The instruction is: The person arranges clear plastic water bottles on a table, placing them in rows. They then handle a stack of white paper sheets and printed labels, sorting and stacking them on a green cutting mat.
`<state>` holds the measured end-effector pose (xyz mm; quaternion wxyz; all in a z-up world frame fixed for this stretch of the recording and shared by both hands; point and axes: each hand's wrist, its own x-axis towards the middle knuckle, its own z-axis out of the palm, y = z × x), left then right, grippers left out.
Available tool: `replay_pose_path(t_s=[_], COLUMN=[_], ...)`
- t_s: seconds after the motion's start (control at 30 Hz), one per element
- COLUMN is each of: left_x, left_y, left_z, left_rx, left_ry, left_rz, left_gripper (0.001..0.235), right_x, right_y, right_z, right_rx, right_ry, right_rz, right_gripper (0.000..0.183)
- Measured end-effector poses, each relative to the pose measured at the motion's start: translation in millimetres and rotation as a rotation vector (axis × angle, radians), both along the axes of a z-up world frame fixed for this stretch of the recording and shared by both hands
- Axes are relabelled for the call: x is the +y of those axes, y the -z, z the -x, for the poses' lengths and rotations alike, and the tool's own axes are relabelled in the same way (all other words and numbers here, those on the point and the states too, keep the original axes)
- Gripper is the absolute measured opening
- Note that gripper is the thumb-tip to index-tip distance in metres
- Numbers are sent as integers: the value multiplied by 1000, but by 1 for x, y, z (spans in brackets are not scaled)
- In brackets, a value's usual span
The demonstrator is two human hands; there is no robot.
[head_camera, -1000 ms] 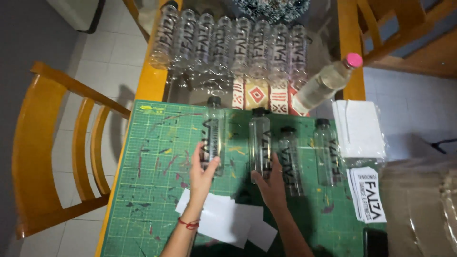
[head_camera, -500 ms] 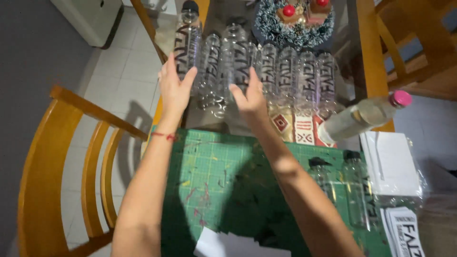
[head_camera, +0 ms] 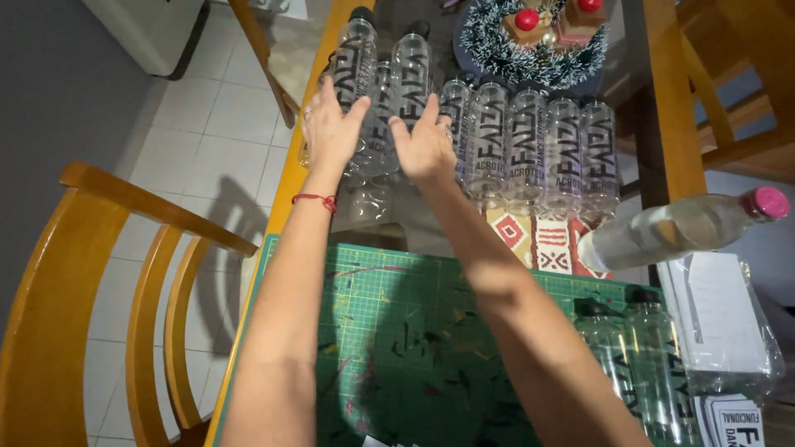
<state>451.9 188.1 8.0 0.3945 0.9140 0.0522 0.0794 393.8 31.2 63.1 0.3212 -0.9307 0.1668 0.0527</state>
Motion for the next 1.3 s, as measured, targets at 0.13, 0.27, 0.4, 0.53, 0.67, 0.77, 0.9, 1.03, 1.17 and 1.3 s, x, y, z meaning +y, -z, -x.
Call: replay_pose_path(t_s=[0.13,0.27,0.4,0.53,0.67,0.77,0.9,1.03,1.17,1.3], left_x=[-4,-5,-2,3,9,15,13,25,55,77], left_y=[-7,-14,-15,-42,-48,-28,-38,-49,2,36], left_z=[5,8,10,26,32,22,33,49,40,70], left_rx=[53,88,71,142,213,122,159,226,121,-14], left_ry=[8,8,24,54,45,43,0,1,-60,-117], left_rz=[-27,24,37,55,146,133,180,201,288,362], left_gripper=[89,87,89,95,98,97,104,103,97,85], right_x=[4,11,10,7,1,-4,-14,-33,-73,-110], right_y=[-2,-3,10,3,2,5,9,19,40,51], right_z=[-4,-6,-10,-3,6,10,39,109,215,344], right_rx=[26,67,39,54,22,-13,-296,-521,-594,-378], right_ry=[10,23,8,-30,-36,-46,-132,-238,-416,-446], right_rz=[-32,-27,5,-5,-19,-37,-116,-297,-105,-31], right_gripper=[94,97,107,112,108,105,104,115,76,60])
